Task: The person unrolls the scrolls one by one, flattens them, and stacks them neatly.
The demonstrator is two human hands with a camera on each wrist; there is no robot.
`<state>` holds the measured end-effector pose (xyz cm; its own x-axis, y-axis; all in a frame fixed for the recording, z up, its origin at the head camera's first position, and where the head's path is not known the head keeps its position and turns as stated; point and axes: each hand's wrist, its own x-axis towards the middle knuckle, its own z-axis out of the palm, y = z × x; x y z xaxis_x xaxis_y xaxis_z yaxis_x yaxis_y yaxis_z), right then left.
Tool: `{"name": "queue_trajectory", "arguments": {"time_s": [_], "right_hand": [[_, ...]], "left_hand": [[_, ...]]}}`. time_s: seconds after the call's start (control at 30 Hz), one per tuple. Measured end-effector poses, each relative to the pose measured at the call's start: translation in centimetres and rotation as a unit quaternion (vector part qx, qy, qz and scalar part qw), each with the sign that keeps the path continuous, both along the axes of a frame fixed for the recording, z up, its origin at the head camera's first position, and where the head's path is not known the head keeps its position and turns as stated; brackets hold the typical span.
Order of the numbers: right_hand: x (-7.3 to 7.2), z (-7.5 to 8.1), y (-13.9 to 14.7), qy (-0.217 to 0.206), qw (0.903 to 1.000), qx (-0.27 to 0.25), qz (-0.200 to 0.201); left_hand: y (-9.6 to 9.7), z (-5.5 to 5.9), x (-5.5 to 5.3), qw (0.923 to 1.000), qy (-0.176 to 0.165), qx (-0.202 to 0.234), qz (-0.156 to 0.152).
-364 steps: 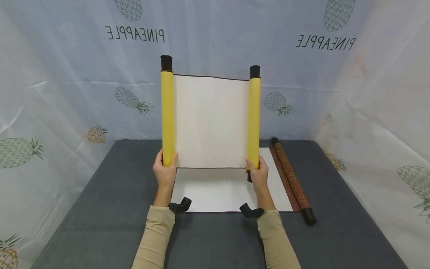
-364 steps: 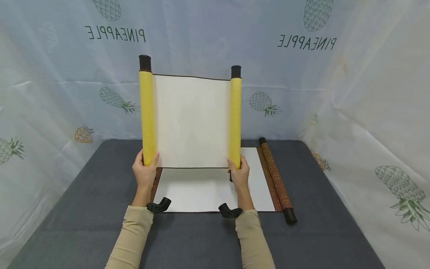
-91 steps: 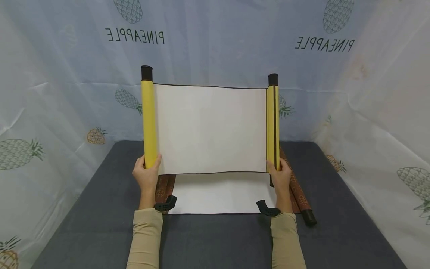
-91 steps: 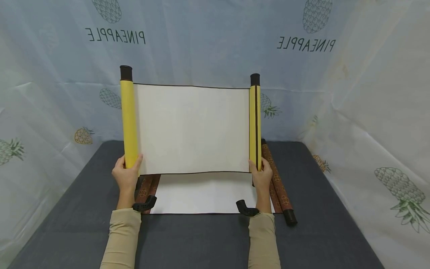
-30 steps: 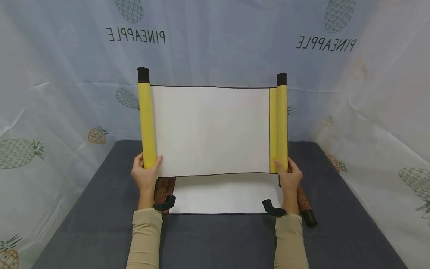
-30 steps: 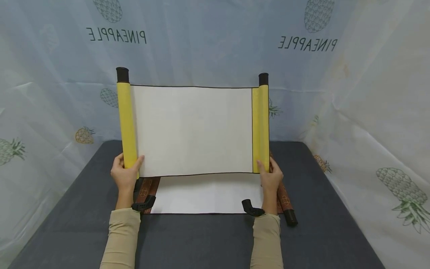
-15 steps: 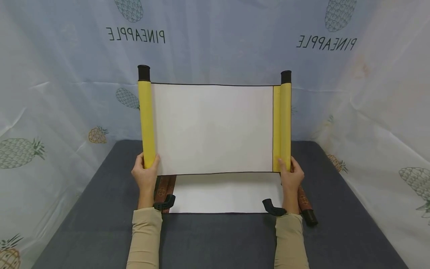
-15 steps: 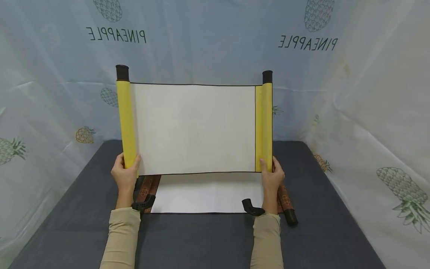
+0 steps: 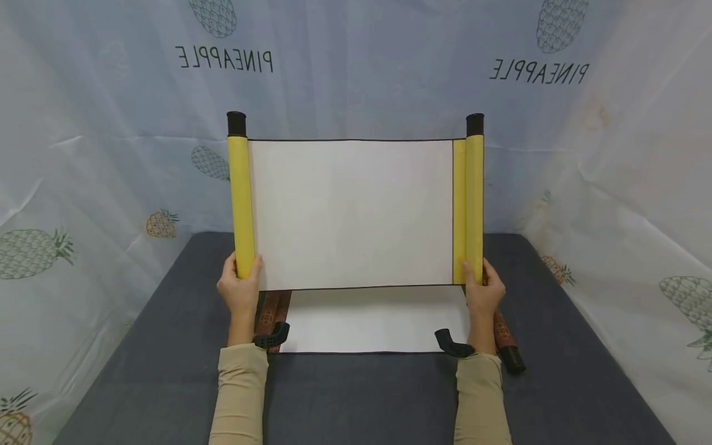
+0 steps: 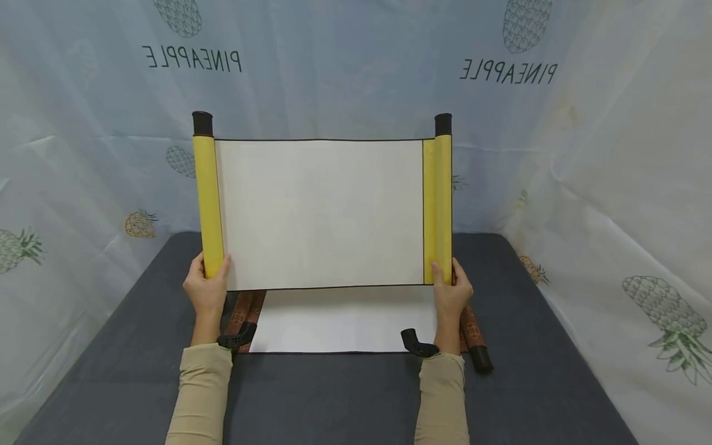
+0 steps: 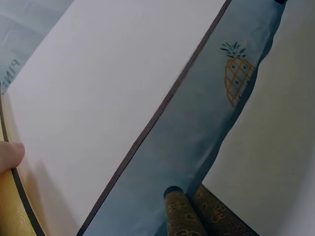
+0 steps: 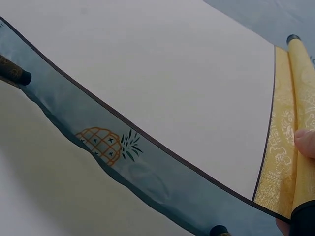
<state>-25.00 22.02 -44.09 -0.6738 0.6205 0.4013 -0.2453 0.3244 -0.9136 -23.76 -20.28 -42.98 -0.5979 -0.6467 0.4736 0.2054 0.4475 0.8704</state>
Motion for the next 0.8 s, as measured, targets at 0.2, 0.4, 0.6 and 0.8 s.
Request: {"name": "queue_trajectory", "arguments": {"time_s": [0.2,0.4,0.6,0.8], "right_hand": [[0.03,-0.02,0.05,0.006,1.0000,0.004,-0.006],[0.04,-0.06,0.14,0.005,0.9999,0.002,-0.011],[0.03,-0.06,0.14,-0.005,0.9999,0.005,-0.010],[0.13,0.01,-0.03,-0.004,1.0000,0.000,0.002]], "left_hand": [[-0.25,-0.05,-0.09,0.9969,-0.073,-0.022,-0.019],[-0.36,-0.13,-0.06,0.9973,-0.070,0.008,-0.021],[-0.46,0.07,0.15,0.9987,-0.041,0.027,-0.012],[-0.78,0.16,0.21,0.9991,-0.003,0.036,-0.021]]}}
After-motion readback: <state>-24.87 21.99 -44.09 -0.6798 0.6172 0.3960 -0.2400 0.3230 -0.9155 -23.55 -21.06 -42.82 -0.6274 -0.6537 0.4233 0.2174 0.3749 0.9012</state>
